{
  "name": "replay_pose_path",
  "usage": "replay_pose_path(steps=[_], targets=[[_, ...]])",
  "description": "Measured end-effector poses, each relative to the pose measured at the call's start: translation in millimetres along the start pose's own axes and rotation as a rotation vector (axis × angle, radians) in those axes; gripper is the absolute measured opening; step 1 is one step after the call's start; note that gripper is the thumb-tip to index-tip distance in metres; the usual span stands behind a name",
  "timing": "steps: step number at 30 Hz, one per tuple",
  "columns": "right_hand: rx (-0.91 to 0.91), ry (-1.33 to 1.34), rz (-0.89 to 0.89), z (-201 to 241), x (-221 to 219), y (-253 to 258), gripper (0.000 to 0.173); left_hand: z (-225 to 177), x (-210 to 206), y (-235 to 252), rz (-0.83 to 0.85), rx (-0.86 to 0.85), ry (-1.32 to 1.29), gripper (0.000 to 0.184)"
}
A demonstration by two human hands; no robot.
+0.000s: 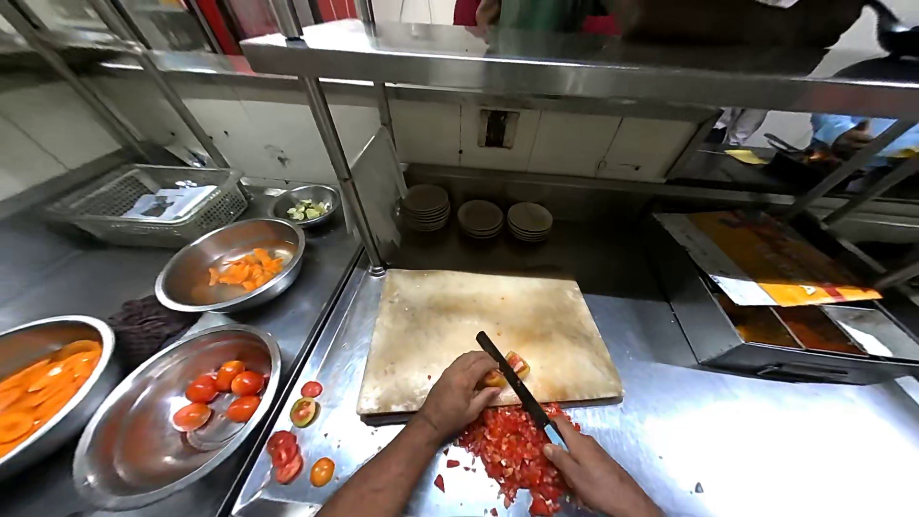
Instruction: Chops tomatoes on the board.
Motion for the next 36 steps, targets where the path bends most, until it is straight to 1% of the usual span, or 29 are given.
replay_pose_path(steps=[3,5,7,10,13,15,18,21,25,28,31,34,36], targets=[[-0.020,-0.003,0.007,-6.3,-3.0,-4.0,0.048,1.7,3.6,-1.6,-0.062,0.022,0.024,0.029],[-0.006,0.051,0.011,-18.8,-3.9,-5.1,0.051,6.4,8.2,-2.9,-0.124,0.065,0.035,0.029],[0.003,0.104,0.001,-29.8,-1.3,-6.7,0.053,9.9,10.3,-3.2,-0.139,0.120,0.060,0.029],[-0.055,0.130,-0.074,-38.9,10.4,-8.3,0.045,9.1,4.4,-1.4,-0.075,0.150,0.091,0.028],[-0.084,0.163,-0.107,-41.8,12.9,-6.3,0.041,4.1,-2.4,0.2,0.062,0.137,0.042,0.032],[-0.095,0.188,-0.105,-40.9,9.4,-6.4,0.042,-1.7,-5.1,0.1,0.158,0.112,0.004,0.033],[-0.094,0.198,-0.120,-41.2,6.5,-5.4,0.042,-11.0,-6.5,0.5,0.208,0.043,0.017,0.030],[-0.105,0.172,-0.131,-39.2,5.6,-6.5,0.042,-17.5,-7.0,4.6,0.162,-0.078,0.100,0.026],[-0.133,0.114,-0.155,-34.7,8.8,-10.8,0.041,-21.0,-20.1,13.9,0.192,-0.176,0.089,0.029],[-0.136,0.060,-0.172,-32.0,10.3,-12.4,0.040,-18.8,-21.0,13.3,0.142,-0.207,0.097,0.029],[-0.152,-0.001,-0.178,-29.5,11.7,-16.6,0.042,-18.9,-20.8,10.6,0.128,-0.221,0.090,0.030],[-0.170,-0.099,-0.151,-21.1,11.3,-31.6,0.048,-20.4,-21.4,10.6,0.131,-0.223,0.085,0.029],[-0.161,-0.151,-0.134,-15.5,7.0,-42.0,0.047,-21.1,-22.5,10.3,0.132,-0.229,0.087,0.028]])
Point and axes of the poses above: each hand's wrist, its own y-axis towards the middle knuckle, its own x-axis out of the back of the hand, z = x × y, the point moved 9 cm from there along y, towards the middle knuckle, and after that the axes turned 11 degrees about -x, right-handed, at the moved point
